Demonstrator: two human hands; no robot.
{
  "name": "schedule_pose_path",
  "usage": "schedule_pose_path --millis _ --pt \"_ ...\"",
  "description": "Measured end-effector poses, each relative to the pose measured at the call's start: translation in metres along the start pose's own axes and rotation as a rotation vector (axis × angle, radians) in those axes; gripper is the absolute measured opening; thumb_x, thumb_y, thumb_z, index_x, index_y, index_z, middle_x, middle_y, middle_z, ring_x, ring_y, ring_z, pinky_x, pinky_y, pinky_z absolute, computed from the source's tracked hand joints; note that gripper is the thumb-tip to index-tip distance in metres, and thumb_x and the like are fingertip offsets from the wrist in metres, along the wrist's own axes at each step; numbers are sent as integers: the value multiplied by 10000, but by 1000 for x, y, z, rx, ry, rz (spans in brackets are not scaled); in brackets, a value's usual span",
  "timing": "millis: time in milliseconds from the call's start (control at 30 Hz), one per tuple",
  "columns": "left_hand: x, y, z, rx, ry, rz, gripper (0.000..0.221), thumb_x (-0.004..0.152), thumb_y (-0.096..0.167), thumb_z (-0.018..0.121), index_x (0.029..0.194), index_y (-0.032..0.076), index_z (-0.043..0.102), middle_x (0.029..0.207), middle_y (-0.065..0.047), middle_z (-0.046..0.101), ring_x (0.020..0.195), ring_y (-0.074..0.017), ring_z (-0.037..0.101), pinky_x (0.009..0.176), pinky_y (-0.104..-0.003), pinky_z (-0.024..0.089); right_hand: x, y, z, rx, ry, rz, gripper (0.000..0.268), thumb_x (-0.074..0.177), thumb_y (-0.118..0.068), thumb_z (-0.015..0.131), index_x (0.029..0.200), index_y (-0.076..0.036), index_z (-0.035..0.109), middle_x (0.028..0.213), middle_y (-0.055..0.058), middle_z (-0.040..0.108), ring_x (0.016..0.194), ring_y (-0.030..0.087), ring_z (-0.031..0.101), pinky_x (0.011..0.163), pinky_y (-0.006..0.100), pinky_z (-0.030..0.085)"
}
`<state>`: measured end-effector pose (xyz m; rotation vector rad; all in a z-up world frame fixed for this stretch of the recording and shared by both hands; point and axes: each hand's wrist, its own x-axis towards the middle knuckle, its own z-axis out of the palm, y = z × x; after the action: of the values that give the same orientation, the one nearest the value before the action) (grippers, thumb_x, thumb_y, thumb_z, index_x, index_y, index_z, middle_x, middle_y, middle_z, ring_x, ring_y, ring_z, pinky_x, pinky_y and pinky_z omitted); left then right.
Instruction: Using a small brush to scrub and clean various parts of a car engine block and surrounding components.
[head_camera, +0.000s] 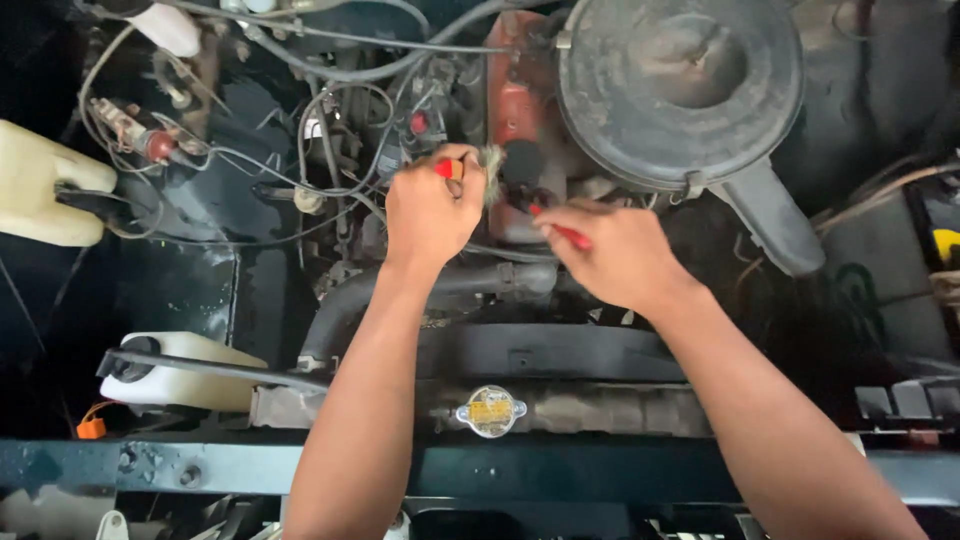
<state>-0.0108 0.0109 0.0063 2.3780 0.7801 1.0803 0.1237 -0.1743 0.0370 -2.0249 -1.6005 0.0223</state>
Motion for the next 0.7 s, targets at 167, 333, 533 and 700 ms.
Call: schedule_pose_path --millis 167,333,533,700 --pt "-5 -2 4 -57 -119 -37 203 933 264 615 874 147 770 492 -61 599 491 -296 656 503 -376 553 0 15 -6 -178 -90 85 93 871 -262 640 826 -239 717 689 49 717 645 351 720 681 435 573" --pt "-7 -1 7 -63 -160 -110 251 924 320 625 833 138 771 474 -65 586 466 -336 634 449 -404 494 -6 37 -3 -314 -82 201 184 848 -279 609 677 -211 613 567 31 647 585 363 691 628 434 544" --pt "-7 -3 14 -92 -185 -93 217 938 284 612 897 158 785 493 -82 608 497 -308 674 479 -407 538 3 7 -4 105 114 80 141 944 -192 663 1014 -212 784 972 62 789 855 371 740 759 462 576" --pt "-4 5 7 -45 -276 -188 295 939 374 560 873 178 772 489 -76 616 525 -334 679 515 -446 557 -1 20 -4 34 7 221 159 910 -241 621 938 -243 778 806 107 758 816 422 724 797 509 556"
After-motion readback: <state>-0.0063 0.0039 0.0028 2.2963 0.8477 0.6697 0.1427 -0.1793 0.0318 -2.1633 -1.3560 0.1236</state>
